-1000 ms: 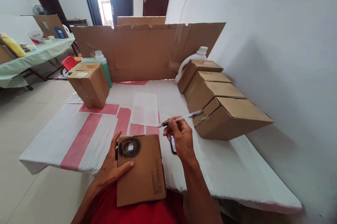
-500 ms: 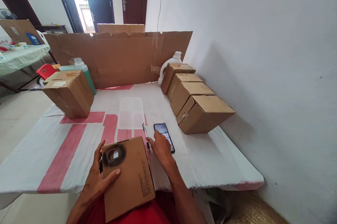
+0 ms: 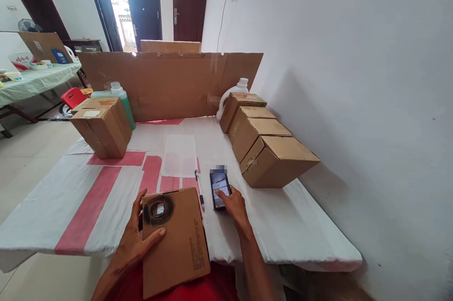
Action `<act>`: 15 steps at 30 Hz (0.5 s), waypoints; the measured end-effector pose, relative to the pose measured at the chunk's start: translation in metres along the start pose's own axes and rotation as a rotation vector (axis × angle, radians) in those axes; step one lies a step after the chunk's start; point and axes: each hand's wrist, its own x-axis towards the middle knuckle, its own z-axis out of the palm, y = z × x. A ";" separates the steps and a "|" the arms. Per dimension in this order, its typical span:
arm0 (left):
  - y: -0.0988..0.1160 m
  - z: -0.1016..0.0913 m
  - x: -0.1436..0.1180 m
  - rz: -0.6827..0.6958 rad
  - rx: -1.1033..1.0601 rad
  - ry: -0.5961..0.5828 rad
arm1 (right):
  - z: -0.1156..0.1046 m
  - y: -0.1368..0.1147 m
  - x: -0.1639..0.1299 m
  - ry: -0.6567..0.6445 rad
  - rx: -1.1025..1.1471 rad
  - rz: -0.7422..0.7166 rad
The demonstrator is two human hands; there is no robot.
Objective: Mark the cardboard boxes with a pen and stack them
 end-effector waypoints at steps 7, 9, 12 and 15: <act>0.003 0.004 0.002 0.008 -0.057 -0.048 | -0.023 -0.021 -0.086 -0.238 0.968 0.092; 0.002 0.007 0.003 0.010 -0.076 -0.076 | -0.028 -0.036 -0.114 -0.408 1.157 0.160; 0.000 0.010 0.002 0.028 -0.084 -0.091 | -0.019 -0.056 -0.143 -0.751 1.293 0.262; 0.000 0.012 -0.002 0.055 -0.088 -0.060 | 0.005 -0.067 -0.158 -1.024 1.331 0.309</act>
